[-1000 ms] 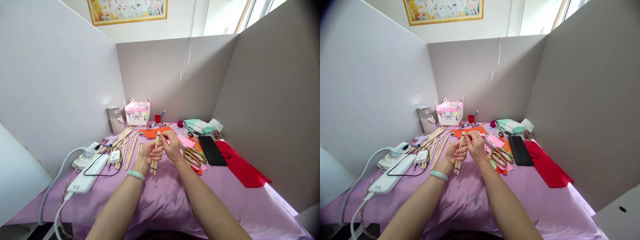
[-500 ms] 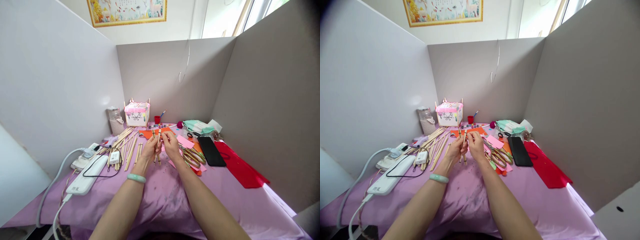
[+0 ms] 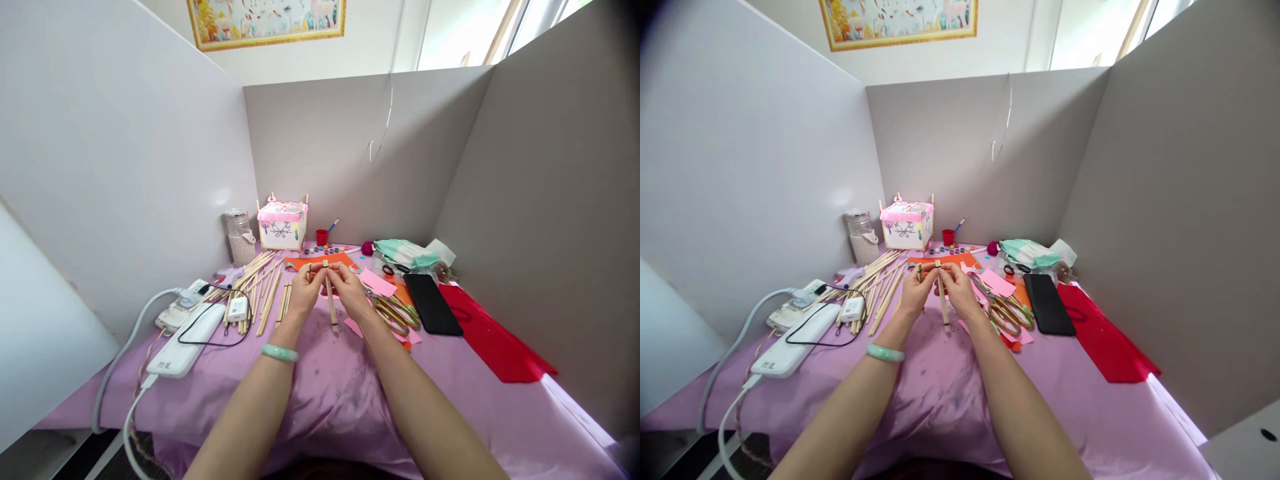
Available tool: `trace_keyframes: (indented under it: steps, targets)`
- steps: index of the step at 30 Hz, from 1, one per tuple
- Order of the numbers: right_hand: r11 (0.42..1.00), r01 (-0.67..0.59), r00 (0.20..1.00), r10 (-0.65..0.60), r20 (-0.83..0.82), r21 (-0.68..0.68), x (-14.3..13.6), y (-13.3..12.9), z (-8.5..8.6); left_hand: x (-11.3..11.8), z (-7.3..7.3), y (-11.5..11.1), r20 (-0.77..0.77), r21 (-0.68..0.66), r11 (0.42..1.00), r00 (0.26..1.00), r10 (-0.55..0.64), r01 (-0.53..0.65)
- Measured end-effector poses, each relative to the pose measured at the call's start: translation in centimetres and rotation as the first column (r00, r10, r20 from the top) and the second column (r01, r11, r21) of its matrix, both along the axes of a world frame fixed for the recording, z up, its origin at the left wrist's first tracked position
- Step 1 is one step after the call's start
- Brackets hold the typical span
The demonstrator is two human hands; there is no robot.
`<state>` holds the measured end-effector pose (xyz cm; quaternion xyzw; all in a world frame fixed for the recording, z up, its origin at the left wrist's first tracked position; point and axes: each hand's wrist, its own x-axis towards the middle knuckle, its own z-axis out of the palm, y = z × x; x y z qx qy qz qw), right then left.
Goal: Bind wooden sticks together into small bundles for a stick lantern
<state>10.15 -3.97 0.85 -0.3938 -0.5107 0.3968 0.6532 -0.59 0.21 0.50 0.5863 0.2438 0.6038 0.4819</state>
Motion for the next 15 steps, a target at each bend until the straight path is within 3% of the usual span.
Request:
trace_keyframes:
  steps: [3, 7, 11, 15]
  targets:
    - [0.996, 0.026, 0.999, -0.028, -0.025, -0.081, -0.6, -0.1, -0.2, 0.1, 0.1, 0.0, 0.063, -0.051, 0.999, 0.998, -0.007, 0.010]
    - [0.996, 0.089, 0.993, -0.087, 0.074, -0.027, -1.5, -0.2, -0.4, 0.0, 0.2, 0.4, 0.098, -0.107, 0.989, 0.988, 0.117, -0.106]
    - [0.997, 0.019, 0.996, -0.013, 0.086, -0.076, -2.0, -0.3, -0.8, -0.1, 0.0, 0.8, 0.157, -0.121, 0.982, 0.974, 0.163, -0.145]
    - [0.988, -0.089, 0.996, 0.089, -0.006, -0.122, -2.1, -0.4, -0.9, 0.0, -0.2, 0.9, 0.221, -0.112, 0.990, 0.970, 0.105, -0.082]
